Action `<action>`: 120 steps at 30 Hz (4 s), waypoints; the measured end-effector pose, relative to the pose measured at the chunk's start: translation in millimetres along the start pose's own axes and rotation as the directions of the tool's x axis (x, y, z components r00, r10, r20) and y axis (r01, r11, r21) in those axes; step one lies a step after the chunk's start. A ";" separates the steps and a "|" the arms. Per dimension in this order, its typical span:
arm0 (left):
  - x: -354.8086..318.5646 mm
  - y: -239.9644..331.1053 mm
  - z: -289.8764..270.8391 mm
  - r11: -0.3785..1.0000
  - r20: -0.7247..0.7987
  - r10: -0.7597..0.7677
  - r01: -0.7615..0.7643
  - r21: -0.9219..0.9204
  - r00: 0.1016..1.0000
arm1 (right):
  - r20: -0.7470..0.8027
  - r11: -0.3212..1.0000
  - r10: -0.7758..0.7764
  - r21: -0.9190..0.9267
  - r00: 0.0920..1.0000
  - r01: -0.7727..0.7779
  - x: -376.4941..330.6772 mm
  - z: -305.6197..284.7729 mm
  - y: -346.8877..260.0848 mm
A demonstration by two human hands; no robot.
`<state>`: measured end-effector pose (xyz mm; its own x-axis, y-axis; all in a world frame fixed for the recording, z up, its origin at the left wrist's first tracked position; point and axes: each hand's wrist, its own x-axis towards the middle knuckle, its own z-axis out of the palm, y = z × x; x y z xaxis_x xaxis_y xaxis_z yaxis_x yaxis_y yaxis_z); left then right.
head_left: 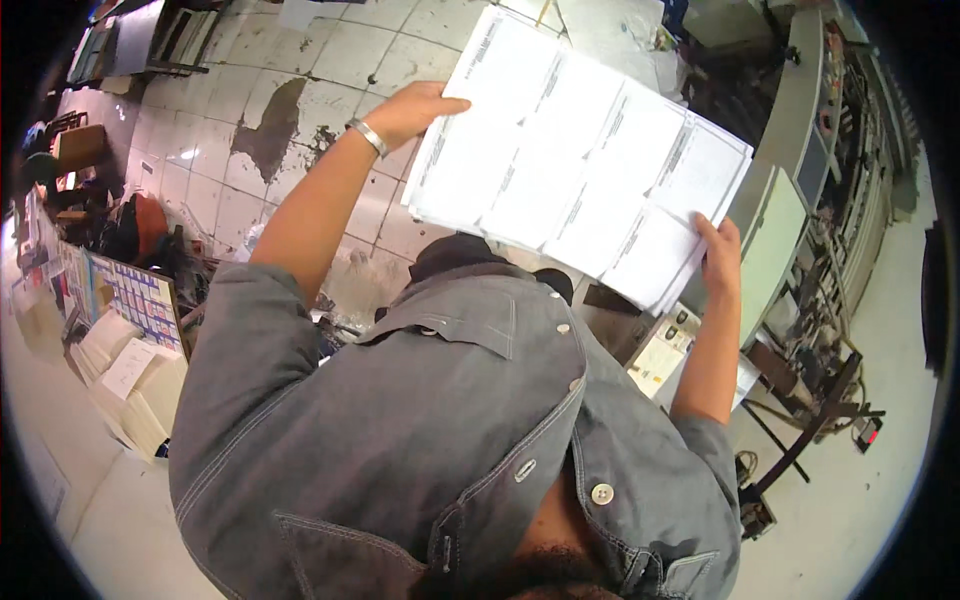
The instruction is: The person straightens stacks of printed paper sheets by tapping them with a wooden block and flips through and separates sheets from stacks of paper on the floor.
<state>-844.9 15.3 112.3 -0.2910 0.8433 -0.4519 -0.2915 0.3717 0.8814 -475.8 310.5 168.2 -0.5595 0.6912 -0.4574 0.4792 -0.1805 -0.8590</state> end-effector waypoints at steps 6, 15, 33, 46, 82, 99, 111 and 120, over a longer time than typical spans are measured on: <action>30.9 -11.4 56.1 0.667 -0.208 0.054 0.120 0.736 0.977 | -0.241 0.586 -0.198 -0.806 0.950 -0.082 34.0 45.2 49.9; 32.3 18.2 22.8 0.963 0.008 -0.075 0.070 0.261 0.997 | -0.181 0.980 0.068 -0.172 0.981 -0.100 23.6 7.7 14.5; 31.4 40.9 33.4 0.857 -0.005 -0.047 0.043 0.514 0.999 | -0.194 0.983 0.029 -0.173 0.981 -0.063 26.1 -7.7 -3.1; -69.0 55.3 25.5 0.922 -0.043 0.328 -0.311 0.230 0.944 | -0.488 0.821 -0.347 0.255 0.801 0.511 -116.3 22.7 35.4; -69.5 74.6 36.4 0.796 -0.145 0.604 -0.583 0.164 0.784 | -0.544 0.831 -0.338 0.211 0.768 0.515 -127.9 52.3 10.3; -57.3 71.8 32.4 0.779 -0.037 0.625 -0.626 -0.027 0.780 | -0.423 0.733 -0.461 0.314 0.780 0.603 -126.7 33.3 6.1; -44.1 68.0 29.1 0.903 -0.053 0.428 -0.425 0.065 0.902 | -0.518 0.821 -0.334 0.250 0.787 0.513 -115.4 28.0 19.9; -64.8 72.2 52.1 0.872 -0.152 0.469 -0.429 0.236 0.870 | -0.627 0.804 -0.315 0.223 0.713 0.551 -136.0 44.7 3.3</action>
<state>-799.6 7.7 212.3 -0.5283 0.8491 -0.0003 0.0862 0.0540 0.9948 -428.3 184.6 217.3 -0.1253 0.9881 0.0888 -0.0734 0.0800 -0.9941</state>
